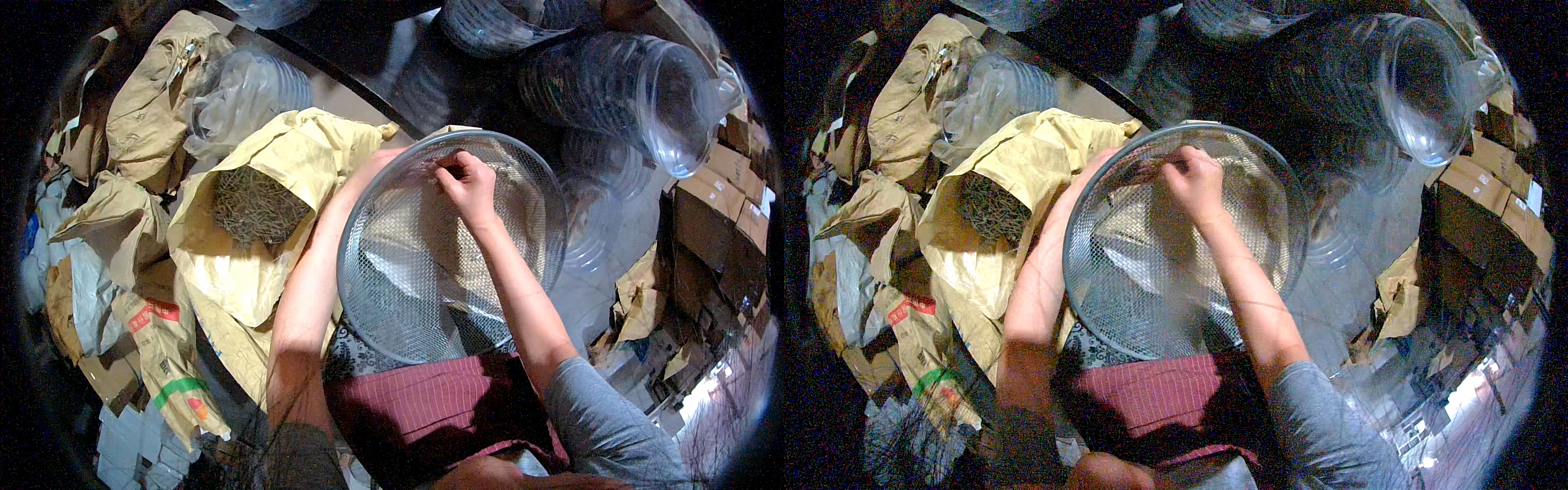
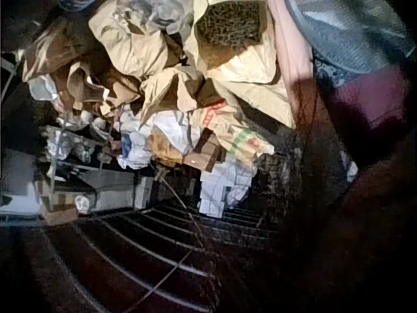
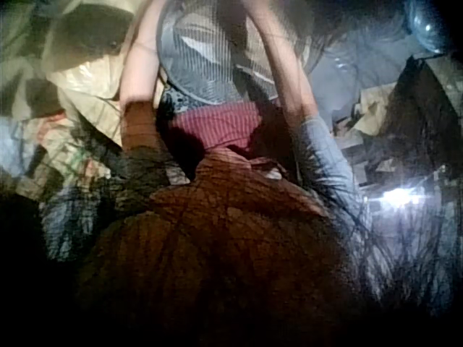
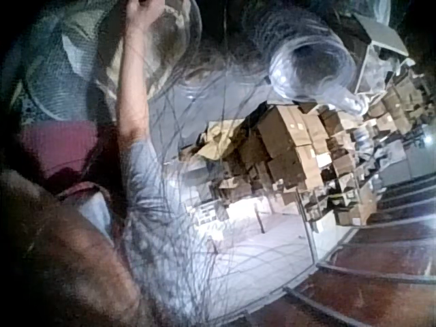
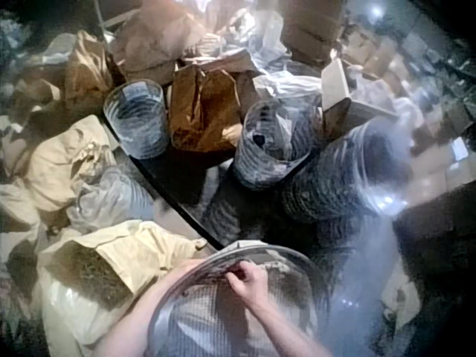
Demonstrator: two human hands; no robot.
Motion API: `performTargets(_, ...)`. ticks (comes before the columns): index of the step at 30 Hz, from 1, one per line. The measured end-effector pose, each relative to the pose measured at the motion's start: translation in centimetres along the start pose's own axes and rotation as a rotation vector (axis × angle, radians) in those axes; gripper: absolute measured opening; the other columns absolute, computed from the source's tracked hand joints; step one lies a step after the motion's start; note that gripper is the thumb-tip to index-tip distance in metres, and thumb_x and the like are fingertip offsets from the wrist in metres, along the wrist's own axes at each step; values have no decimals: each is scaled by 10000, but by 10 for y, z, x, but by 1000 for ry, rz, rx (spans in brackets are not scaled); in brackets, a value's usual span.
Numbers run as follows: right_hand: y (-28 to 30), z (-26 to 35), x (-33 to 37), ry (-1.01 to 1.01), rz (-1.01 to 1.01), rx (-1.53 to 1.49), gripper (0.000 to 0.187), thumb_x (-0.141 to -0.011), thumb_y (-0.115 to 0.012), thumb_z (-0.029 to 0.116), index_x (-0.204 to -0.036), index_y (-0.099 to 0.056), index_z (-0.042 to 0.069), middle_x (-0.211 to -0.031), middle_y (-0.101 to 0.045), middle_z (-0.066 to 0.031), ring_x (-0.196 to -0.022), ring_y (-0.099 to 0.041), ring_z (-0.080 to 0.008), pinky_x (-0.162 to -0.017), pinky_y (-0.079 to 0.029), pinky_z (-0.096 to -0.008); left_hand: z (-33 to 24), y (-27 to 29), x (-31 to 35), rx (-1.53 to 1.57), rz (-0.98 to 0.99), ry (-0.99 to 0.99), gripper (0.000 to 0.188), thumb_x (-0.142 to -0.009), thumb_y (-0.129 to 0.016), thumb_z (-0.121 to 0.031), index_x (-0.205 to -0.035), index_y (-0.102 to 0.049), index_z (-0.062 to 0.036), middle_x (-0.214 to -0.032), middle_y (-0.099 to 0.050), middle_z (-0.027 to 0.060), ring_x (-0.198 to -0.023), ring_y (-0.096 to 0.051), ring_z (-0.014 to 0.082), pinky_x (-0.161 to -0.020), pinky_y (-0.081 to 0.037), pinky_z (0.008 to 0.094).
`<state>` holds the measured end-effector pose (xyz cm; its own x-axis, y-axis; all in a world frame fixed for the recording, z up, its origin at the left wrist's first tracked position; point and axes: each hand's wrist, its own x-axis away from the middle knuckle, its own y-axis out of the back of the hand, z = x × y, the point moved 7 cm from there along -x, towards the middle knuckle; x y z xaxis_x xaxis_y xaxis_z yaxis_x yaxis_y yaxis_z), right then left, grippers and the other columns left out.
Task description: The person sifts small metal fasteners in a mesh strainer, removes debris by hand, and transfers the fasteners into a paper bag. They then carry the strainer to a machine and pour the contents into a hopper, followed by brief interaction with a digital scale.
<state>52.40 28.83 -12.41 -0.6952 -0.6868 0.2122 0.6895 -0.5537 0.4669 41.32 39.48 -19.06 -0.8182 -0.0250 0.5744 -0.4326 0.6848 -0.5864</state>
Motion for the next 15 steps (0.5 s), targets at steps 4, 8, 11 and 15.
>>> performTargets(4,-4,33,6,472,124,328,191,-744,-662,36,-914,-578,33,-845,-618,-141,-759,-630,-322,-635,-522,-387,-23,-25,11,148,90,-165,316,-961,-514,-166,-1194,-611,23,-1107,-644,50,-958,-598,87,-828,-489,218)
performTargets(8,5,47,-6,623,203,480,185,-724,-671,20,-886,-582,41,-823,-611,-130,-703,-625,-300,-593,-515,-365,-39,-43,43,283,55,-210,308,-964,-502,-155,-1187,-608,29,-1100,-644,57,-971,-591,93,-847,-485,235)
performTargets(11,7,103,11,664,263,241,240,-696,-686,-6,-917,-596,24,-832,-620,-120,-679,-632,-261,-598,-524,-325,-31,-29,51,298,-47,-171,309,-954,-515,-155,-1187,-608,25,-1107,-644,65,-970,-593,100,-848,-482,245)
performTargets(15,14,202,49,877,262,-68,279,-725,-695,28,-999,-644,32,-931,-659,-108,-811,-675,-252,-698,-557,-334,-34,-34,52,264,-56,-178,324,-951,-518,-169,-1198,-600,22,-1119,-642,76,-974,-595,115,-858,-474,260)
